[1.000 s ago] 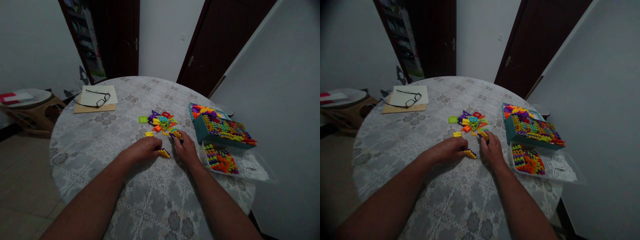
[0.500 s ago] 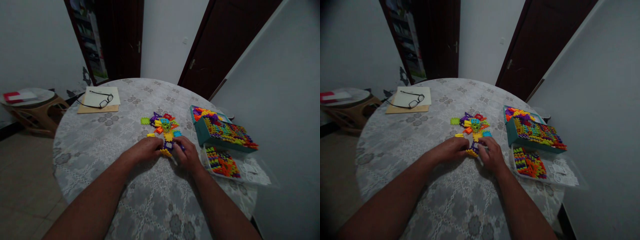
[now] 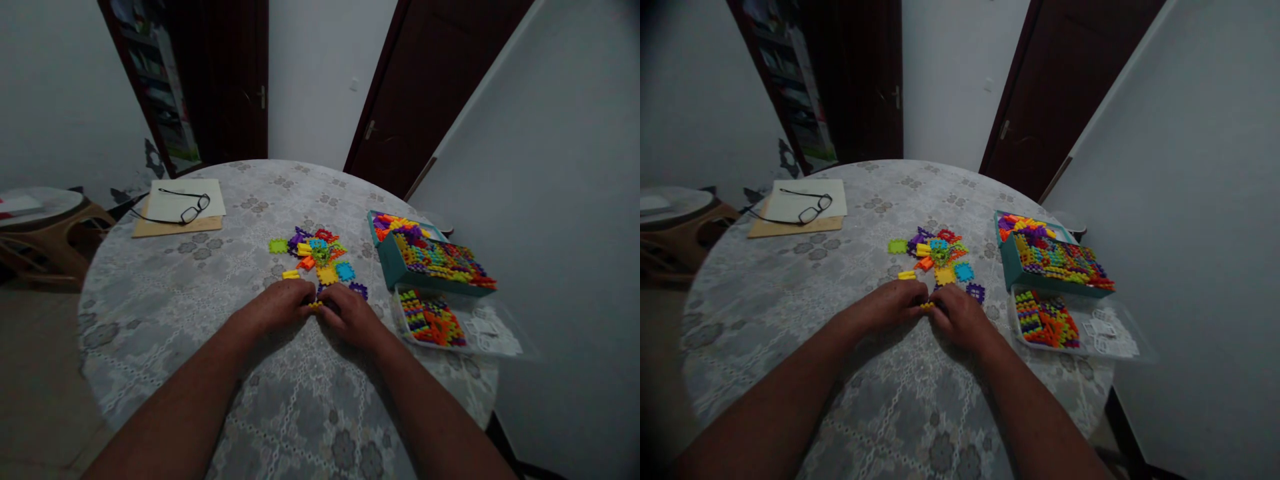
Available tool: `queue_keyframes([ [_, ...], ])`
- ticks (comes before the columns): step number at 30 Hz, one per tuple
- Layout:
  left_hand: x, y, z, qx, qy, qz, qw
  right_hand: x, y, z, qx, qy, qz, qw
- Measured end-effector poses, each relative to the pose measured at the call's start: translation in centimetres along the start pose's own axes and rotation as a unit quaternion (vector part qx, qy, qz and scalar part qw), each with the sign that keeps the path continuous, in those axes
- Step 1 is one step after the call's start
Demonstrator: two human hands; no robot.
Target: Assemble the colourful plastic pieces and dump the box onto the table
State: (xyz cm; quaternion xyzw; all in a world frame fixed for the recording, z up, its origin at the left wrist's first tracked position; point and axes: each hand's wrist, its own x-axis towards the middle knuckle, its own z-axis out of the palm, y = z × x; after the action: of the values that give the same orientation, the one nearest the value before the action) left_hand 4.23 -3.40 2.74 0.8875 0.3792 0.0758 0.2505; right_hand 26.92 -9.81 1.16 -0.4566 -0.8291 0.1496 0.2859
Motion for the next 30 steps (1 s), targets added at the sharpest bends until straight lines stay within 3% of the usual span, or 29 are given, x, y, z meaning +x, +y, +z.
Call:
queue_keyframes([
  [5, 0.1, -0.3, 0.1, -0.024, 0.004, 0.016, 1.0, 0.3, -0.3, 0.4, -0.006, -0.008, 0.034, 0.999],
  [9, 0.3, -0.4, -0.9, -0.082, 0.011, 0.016, 0.996, 0.6, -0.8, -1.2, -0.03, -0.008, 0.053, 0.998],
  [14, 0.4, -0.8, -2.5, -0.092, 0.119, -0.013, 0.989, -0.3, -2.0, -6.4, -0.082, 0.03, 0.082, 0.993],
  [18, 0.2, -1.3, -3.0, -0.069, 0.206, -0.086, 0.972, -3.6, -2.0, -11.8, -0.114, 0.085, 0.1, 0.985],
  [24, -0.2, -1.2, -3.2, -0.032, 0.253, -0.149, 0.955, -10.9, 2.5, -17.6, -0.207, 0.119, 0.193, 0.952],
  [30, -0.1, -2.0, -3.1, -0.035, 0.261, -0.169, 0.95, -14.4, 6.2, -18.1, -0.318, 0.155, 0.286, 0.891],
])
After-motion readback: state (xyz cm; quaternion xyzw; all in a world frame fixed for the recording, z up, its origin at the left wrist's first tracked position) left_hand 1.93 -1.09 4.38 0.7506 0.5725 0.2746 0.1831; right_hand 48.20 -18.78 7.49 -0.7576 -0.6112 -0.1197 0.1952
